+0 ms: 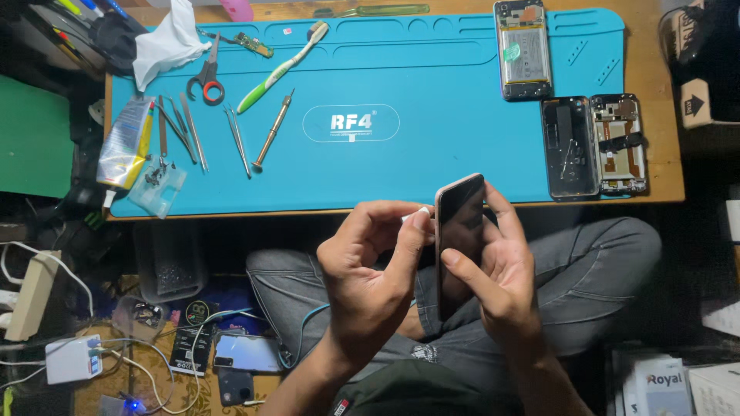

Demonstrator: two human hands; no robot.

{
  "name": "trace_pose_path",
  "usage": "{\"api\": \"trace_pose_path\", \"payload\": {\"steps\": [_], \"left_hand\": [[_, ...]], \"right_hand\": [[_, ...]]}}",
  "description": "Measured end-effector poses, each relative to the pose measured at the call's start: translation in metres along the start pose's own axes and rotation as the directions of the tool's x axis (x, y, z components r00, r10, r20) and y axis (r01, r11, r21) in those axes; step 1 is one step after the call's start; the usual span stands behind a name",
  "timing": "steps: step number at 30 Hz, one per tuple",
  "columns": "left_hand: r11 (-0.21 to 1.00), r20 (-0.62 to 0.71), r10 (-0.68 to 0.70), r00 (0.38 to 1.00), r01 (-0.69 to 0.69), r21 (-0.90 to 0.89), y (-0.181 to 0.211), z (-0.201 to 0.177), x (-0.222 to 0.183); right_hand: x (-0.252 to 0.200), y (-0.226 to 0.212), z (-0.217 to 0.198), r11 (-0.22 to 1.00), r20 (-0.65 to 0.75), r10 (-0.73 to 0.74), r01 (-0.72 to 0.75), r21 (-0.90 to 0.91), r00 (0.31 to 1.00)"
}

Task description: The person cleans a smartphone with a toothbrush and liquid, then removes the SIM card tray. They disassemble the phone, remove the battery, and transfer internal components to a new phone chassis using a screwdriver and tweezers.

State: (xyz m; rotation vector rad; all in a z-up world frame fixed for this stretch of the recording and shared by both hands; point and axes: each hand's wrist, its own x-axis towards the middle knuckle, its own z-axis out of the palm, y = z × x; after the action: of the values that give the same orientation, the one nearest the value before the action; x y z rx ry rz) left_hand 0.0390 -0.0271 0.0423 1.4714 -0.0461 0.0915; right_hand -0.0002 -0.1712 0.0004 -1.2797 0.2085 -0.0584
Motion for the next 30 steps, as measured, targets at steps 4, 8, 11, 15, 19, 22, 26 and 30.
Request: {"api": "trace_pose_path", "payload": {"steps": [4,8,11,15,19,22,26,30], "left_hand": [[1.0,-0.006,0.009,1.0,-0.008,0.021,0.003,-0.001,-0.002],[1.0,-0.004,0.005,1.0,-0.005,-0.011,0.005,-0.001,-0.003],[1.0,-0.01,-0.003,1.0,0.002,-0.024,0.004,-0.001,-0.003],[1.0,-0.016,-0.011,1.0,0.011,-0.03,0.004,-0.003,-0.003],[1.0,-0.02,0.019,1.0,-0.018,0.024,0.002,-0.004,-0.002],[0.96,0.003,0.162,0.987,-0.159,0.23,0.003,-0.006,-0.002],[0.961,0.019,0.176,0.984,-0.176,0.214,-0.002,-0.005,-0.001],[0.957,0.001,0.175,0.985,-0.17,0.236,-0.005,-0.004,0.0]], "right_hand": [[-0.003,-0.001,0.0,1.0,0.003,0.015,-0.015,0.016,1.0],[-0.005,-0.004,0.002,1.0,-0.001,0.01,-0.01,-0.002,1.0],[-0.005,-0.005,0.004,1.0,-0.003,0.01,-0.01,-0.007,1.0],[-0.005,-0.005,0.006,1.0,0.0,0.0,0.0,-0.024,1.0],[-0.006,-0.004,0.01,0.999,0.003,-0.022,0.023,-0.042,1.0],[-0.008,-0.011,0.019,0.975,-0.094,-0.083,0.061,-0.213,0.992],[-0.005,-0.008,0.016,0.978,-0.08,-0.091,0.074,-0.194,0.993],[-0.002,-0.008,0.017,0.972,-0.089,-0.08,0.058,-0.227,0.993]]}}
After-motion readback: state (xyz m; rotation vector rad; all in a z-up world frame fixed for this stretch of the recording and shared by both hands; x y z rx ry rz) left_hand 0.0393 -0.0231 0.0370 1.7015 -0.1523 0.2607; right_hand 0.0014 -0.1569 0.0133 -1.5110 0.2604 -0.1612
